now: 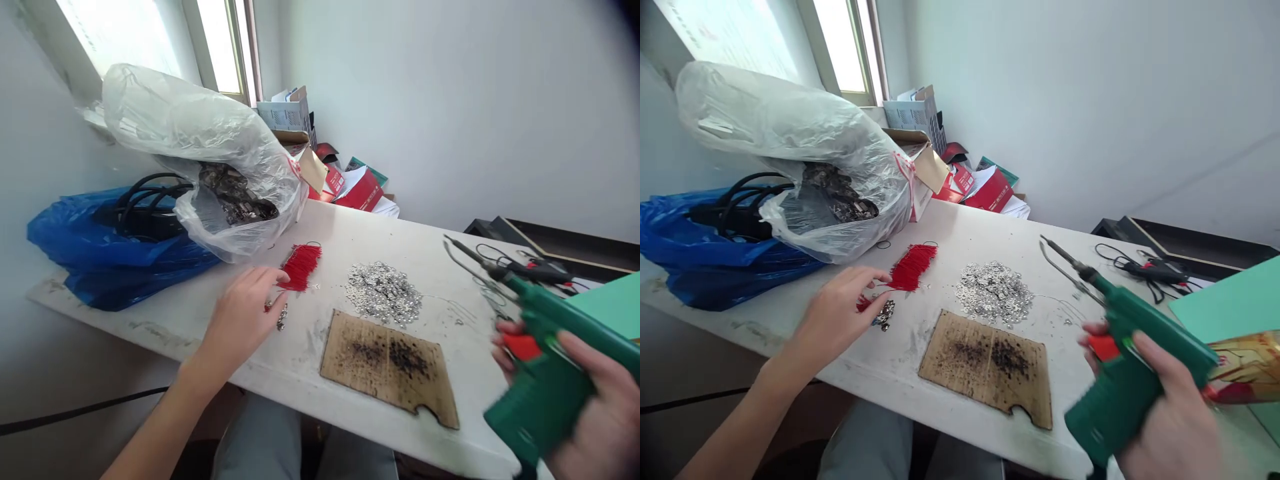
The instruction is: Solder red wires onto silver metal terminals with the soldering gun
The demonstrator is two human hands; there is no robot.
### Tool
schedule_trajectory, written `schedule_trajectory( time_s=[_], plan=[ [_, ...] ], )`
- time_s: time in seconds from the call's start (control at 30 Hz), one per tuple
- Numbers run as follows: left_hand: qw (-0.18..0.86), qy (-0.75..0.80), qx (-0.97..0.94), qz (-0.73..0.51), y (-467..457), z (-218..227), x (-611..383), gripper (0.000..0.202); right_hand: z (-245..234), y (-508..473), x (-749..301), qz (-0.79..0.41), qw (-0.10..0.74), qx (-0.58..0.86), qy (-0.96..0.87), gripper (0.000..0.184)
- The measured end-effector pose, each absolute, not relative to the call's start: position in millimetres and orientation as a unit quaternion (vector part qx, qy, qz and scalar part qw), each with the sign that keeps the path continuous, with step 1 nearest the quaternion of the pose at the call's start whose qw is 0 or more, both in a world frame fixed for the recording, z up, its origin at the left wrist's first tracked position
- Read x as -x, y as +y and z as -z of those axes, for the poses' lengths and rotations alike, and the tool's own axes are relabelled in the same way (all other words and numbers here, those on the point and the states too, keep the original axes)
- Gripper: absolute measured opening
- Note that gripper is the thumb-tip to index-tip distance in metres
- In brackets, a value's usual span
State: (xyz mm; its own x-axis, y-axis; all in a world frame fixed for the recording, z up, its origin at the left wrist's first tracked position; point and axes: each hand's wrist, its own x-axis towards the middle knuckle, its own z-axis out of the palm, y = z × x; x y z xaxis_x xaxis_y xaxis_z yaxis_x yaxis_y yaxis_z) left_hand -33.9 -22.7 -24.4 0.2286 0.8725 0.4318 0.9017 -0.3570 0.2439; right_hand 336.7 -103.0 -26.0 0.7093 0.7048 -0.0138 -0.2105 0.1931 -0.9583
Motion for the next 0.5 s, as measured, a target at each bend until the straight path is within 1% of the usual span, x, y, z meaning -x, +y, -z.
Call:
schedule_trajectory(
  time_s=[0.03,0.1,0.17,0.3,0.4,0.5],
  plan=[
    [0.038,-0.566,0.797,0.207,-16.2,20.2,29.2,0.016,12.4,-86.8,-331.4,-0.322,0.735,0.563,-0.198,0.035],
    [0.061,-0.558,0.821,0.104,-1.5,13.2,21.2,0.016,-4.1,-52.3,-321.7,-0.353,0.731,0.536,-0.231,0.029],
    [0.068,-0.55,0.83,0.06,13.5,9.1,15.4,0.016,-4.9,-21.1,-315.2,-0.394,0.718,0.504,-0.274,0.027],
    [0.069,-0.548,0.834,0.014,34.0,9.7,9.2,0.014,22.5,10.0,-311.8,-0.434,0.699,0.478,-0.308,0.034],
    [0.068,-0.544,0.836,-0.005,38.7,12.6,8.1,0.017,41.3,6.5,-314.1,-0.469,0.666,0.479,-0.328,0.037],
    [0.07,-0.535,0.842,-0.007,39.4,13.8,8.4,0.022,46.9,-3.8,-314.6,-0.504,0.634,0.464,-0.359,0.038]
  ],
)
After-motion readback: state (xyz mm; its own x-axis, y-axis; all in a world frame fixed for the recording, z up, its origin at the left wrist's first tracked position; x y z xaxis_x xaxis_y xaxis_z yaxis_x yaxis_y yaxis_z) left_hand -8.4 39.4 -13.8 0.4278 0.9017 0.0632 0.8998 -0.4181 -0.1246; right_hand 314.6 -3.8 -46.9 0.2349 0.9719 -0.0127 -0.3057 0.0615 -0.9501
